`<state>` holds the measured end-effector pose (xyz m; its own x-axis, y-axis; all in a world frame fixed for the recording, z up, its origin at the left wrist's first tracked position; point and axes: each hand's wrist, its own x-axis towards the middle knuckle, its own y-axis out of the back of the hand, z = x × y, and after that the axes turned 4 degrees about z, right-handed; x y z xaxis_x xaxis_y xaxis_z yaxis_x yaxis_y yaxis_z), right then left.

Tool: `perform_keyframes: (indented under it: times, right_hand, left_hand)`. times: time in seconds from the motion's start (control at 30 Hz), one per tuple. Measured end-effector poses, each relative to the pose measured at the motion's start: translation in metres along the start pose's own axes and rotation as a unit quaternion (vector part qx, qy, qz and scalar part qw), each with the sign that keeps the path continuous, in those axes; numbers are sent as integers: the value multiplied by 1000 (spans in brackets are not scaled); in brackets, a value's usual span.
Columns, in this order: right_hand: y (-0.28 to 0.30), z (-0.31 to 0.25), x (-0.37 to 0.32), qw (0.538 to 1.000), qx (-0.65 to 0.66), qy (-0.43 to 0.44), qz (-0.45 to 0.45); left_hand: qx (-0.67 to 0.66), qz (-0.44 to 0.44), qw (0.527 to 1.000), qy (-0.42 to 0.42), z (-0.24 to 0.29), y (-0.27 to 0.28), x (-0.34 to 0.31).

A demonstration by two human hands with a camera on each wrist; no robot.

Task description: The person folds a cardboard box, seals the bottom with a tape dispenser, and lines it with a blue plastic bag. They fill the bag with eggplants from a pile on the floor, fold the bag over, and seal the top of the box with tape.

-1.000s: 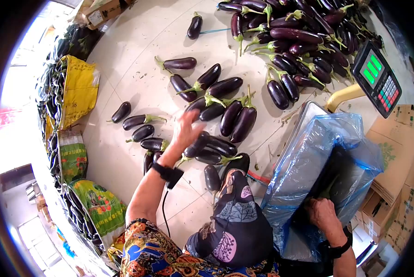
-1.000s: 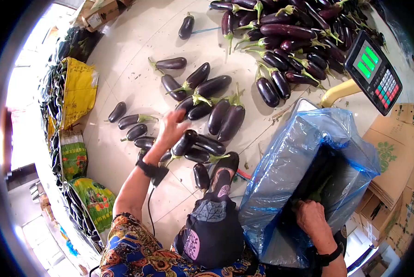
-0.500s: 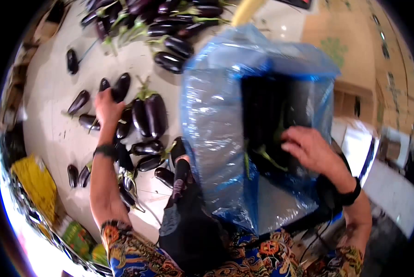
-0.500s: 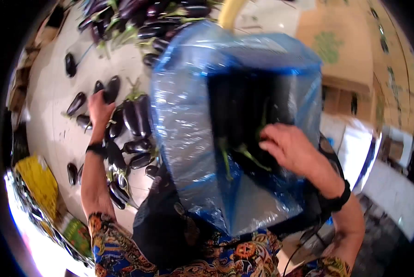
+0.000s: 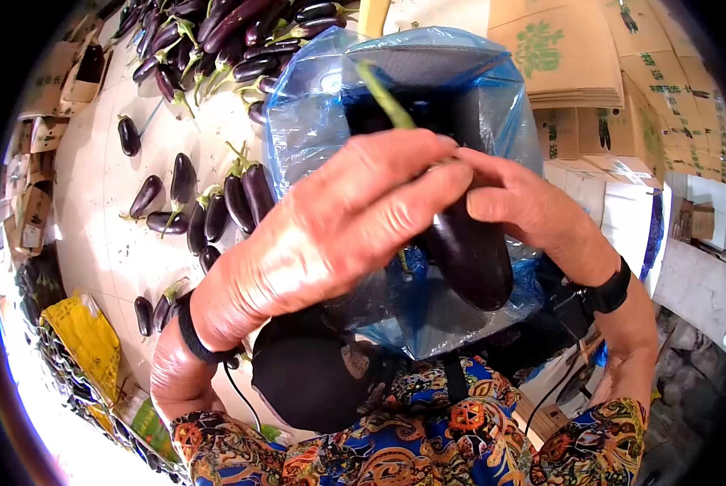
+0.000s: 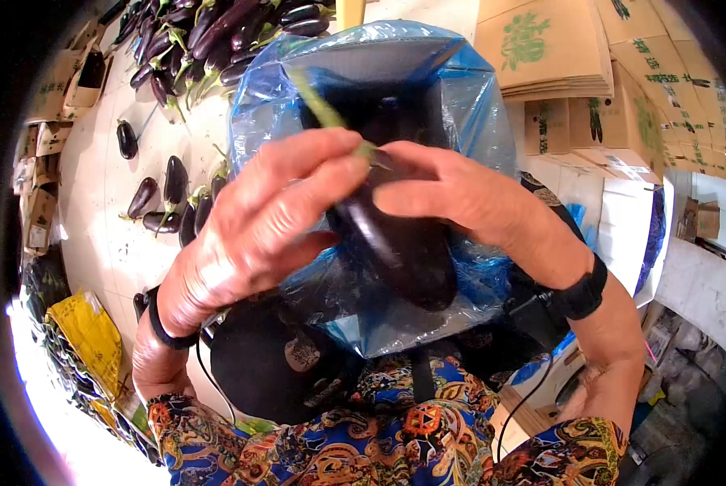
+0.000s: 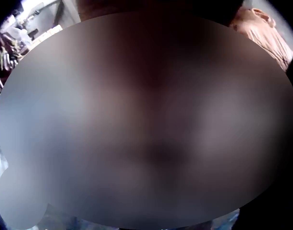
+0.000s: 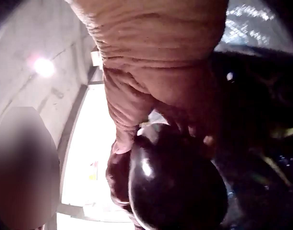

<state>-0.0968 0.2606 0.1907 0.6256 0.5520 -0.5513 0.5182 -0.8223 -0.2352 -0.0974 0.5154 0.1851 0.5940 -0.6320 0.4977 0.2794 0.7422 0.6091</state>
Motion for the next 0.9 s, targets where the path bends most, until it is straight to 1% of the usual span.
perform_keyframes:
  times: [0.07, 0.1, 0.13, 0.2, 0.3, 0.33, 0.4, 0.43, 0.47, 0.5, 0.53, 0.57, 0.6, 0.67, 0.7, 0.73, 0.77, 0.8, 0.87, 0.9]
  right_hand:
    - [11, 15, -18, 1000, -17, -11, 12]
    - [11, 20, -23, 993, -85, -57, 53]
    - [12, 33, -21, 984, -148, -64, 71]
    - [6, 46, -11, 941, -280, -97, 163]
    - [5, 53, 12, 874, -437, -134, 163]
    - [1, 58, 17, 848, -485, -125, 172]
    - [-9, 63, 30, 790, -582, -84, 176]
    - [-16, 56, 32, 760, -628, -78, 149]
    - [-21, 55, 33, 729, -668, -68, 137]
    - [-20, 57, 31, 730, -668, -48, 137]
    - [-17, 55, 28, 753, -644, -45, 125]
    - [-15, 54, 23, 783, -608, -48, 127]
    - [-10, 58, 20, 800, -585, -63, 121]
    - [-6, 60, 21, 815, -554, -114, 124]
    - [-4, 60, 24, 823, -534, -142, 127]
    - [1, 62, 27, 819, -539, -156, 123]
    - [11, 71, 26, 821, -533, -158, 129]
    - [16, 77, 28, 822, -528, -163, 135]
    - [7, 69, 28, 838, -502, -172, 128]
    - [4, 64, 27, 844, -490, -177, 125]
  left_hand:
    - [-67, 15, 992, 105, -1, 4, -1]
    - [-95, 12, 979, 181, -5, 2, -10]
    - [-86, 10, 976, 198, -11, 1, -17]
    - [-115, -2, 960, 257, -19, 0, -33]
    - [-117, 43, 928, 352, -18, 6, -56]
    - [-142, 106, 910, 375, -20, 1, -70]
    - [-171, 247, 859, 416, -28, -12, -113]
    - [-157, 276, 834, 451, -29, -17, -135]
    - [-132, 287, 812, 490, -30, -25, -160]
    - [-86, 273, 815, 504, -34, -37, -192]
    - [-78, 273, 799, 530, -30, -45, -213]
    - [-95, 285, 768, 565, -15, -43, -216]
    - [-96, 286, 759, 577, -13, -53, -243]
    - [-98, 281, 719, 629, -4, -66, -281]
    - [-102, 302, 701, 637, -5, -77, -304]
    - [-106, 324, 684, 645, -8, -91, -325]
    - [-75, 366, 675, 636, -15, -107, -346]
    - [43, 346, 704, 618, -13, -98, -347]
    - [133, 381, 679, 613, -18, -85, -358]
    - [182, 382, 659, 622, -17, -73, -361]
